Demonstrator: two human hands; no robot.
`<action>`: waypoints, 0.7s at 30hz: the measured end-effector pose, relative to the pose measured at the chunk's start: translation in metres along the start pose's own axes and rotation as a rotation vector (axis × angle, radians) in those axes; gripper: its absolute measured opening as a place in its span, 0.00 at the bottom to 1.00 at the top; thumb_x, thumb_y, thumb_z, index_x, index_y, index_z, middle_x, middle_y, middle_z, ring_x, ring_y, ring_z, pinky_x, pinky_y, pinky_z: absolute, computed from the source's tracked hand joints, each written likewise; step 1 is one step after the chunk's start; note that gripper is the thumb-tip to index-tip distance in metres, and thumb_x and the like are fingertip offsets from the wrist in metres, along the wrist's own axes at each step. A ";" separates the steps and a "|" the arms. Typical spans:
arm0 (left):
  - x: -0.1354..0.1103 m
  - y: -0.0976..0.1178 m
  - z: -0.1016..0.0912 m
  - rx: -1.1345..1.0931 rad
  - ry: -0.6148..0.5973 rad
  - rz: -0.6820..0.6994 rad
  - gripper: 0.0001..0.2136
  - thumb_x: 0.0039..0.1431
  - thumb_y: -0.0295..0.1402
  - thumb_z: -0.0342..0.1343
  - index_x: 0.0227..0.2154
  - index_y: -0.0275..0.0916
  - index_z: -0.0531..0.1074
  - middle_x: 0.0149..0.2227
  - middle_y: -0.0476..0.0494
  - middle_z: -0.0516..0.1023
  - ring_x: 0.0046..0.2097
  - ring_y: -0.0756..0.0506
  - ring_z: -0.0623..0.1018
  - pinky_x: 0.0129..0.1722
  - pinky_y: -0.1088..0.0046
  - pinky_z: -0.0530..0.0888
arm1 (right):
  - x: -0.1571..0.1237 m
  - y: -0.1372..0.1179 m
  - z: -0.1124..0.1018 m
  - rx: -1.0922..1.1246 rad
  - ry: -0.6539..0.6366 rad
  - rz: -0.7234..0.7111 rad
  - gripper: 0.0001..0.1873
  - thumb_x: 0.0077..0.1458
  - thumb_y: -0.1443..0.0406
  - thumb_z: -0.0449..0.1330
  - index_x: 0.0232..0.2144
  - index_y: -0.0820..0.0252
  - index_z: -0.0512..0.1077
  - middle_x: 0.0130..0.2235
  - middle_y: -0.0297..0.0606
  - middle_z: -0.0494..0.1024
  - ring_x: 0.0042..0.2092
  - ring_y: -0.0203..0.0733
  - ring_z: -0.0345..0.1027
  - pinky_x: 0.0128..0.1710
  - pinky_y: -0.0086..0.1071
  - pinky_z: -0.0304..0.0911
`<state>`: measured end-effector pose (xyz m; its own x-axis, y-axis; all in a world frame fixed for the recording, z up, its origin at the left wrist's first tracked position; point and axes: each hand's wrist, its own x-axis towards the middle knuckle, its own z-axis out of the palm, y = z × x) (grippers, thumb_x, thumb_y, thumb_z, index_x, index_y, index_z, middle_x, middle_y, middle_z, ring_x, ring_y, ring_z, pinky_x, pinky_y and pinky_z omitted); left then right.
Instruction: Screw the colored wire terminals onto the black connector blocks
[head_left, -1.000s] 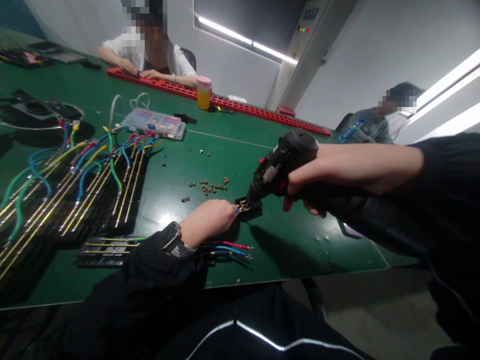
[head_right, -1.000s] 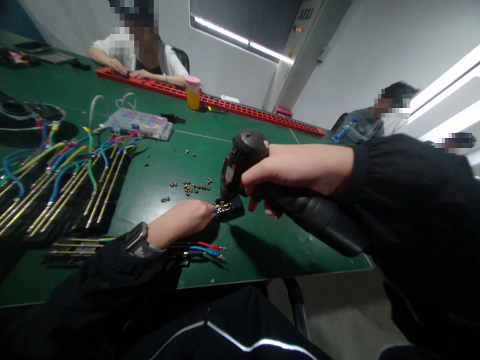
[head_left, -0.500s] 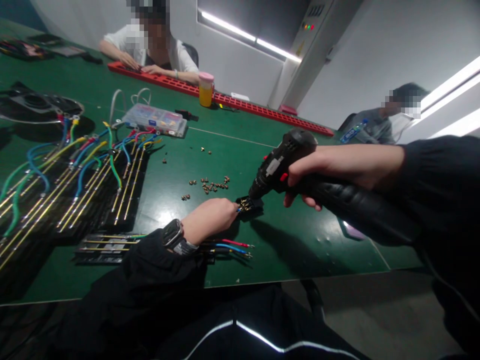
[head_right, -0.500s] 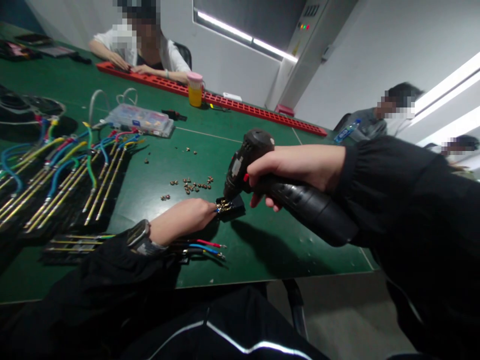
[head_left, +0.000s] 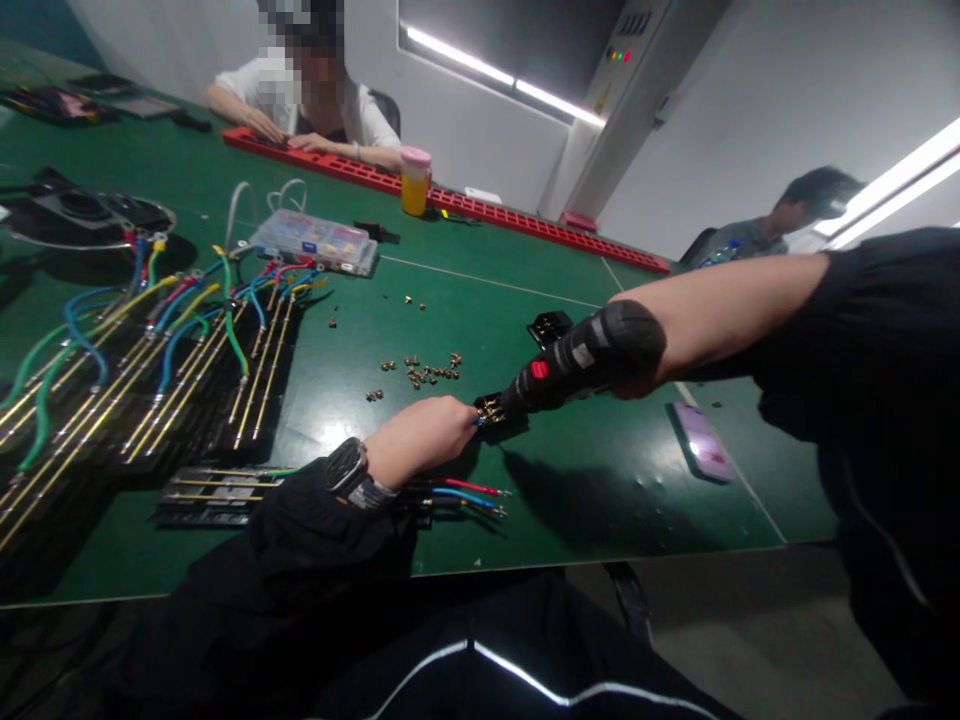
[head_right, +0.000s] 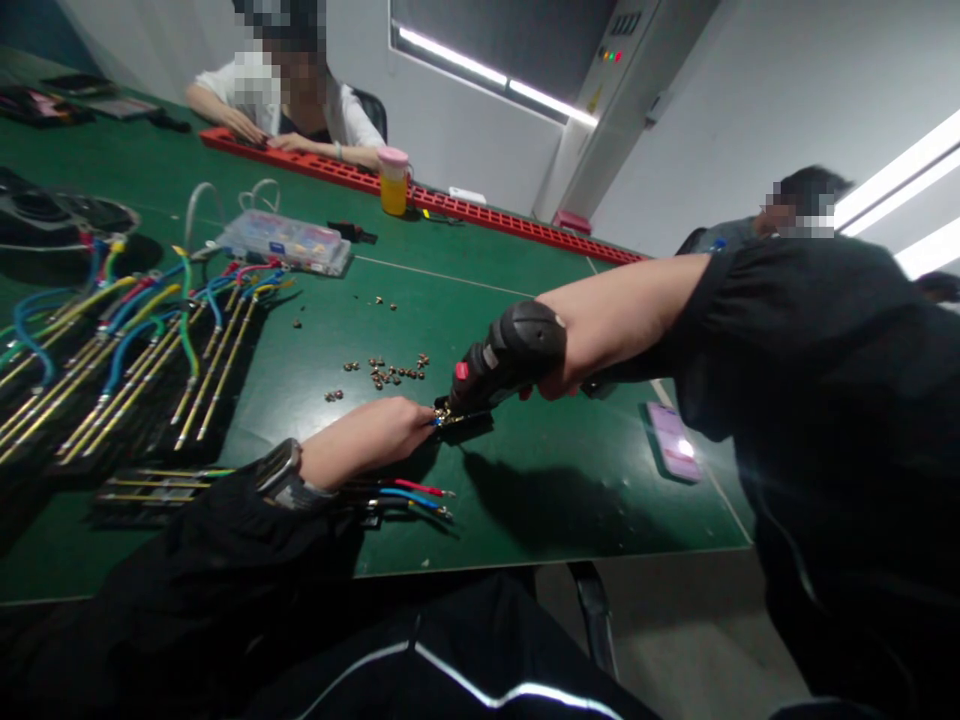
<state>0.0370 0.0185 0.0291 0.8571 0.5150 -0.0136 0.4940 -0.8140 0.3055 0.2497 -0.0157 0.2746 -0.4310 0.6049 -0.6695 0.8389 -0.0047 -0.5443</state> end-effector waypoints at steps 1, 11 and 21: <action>0.000 0.000 0.000 -0.007 0.001 0.000 0.16 0.72 0.36 0.46 0.41 0.38 0.79 0.34 0.37 0.83 0.34 0.42 0.83 0.31 0.70 0.71 | 0.000 0.000 -0.002 -0.011 -0.020 0.001 0.08 0.46 0.81 0.66 0.26 0.68 0.78 0.24 0.22 0.72 0.28 0.25 0.64 0.33 0.10 0.62; -0.001 0.002 0.000 0.007 0.003 0.008 0.17 0.73 0.37 0.46 0.42 0.36 0.79 0.36 0.36 0.83 0.36 0.41 0.83 0.35 0.70 0.74 | 0.008 -0.001 0.024 0.514 0.200 0.302 0.14 0.56 0.65 0.63 0.45 0.63 0.73 0.38 0.46 0.83 0.26 0.41 0.76 0.26 0.32 0.77; -0.002 0.003 0.000 -0.012 -0.017 -0.078 0.19 0.72 0.38 0.47 0.37 0.33 0.81 0.33 0.33 0.82 0.34 0.40 0.83 0.33 0.69 0.74 | 0.012 0.003 0.025 0.696 0.319 0.439 0.09 0.60 0.66 0.59 0.42 0.65 0.74 0.38 0.49 0.84 0.24 0.36 0.72 0.25 0.28 0.74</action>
<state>0.0370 0.0154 0.0301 0.8183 0.5723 -0.0536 0.5579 -0.7683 0.3138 0.2386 -0.0287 0.2522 0.0835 0.6276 -0.7741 0.4691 -0.7101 -0.5251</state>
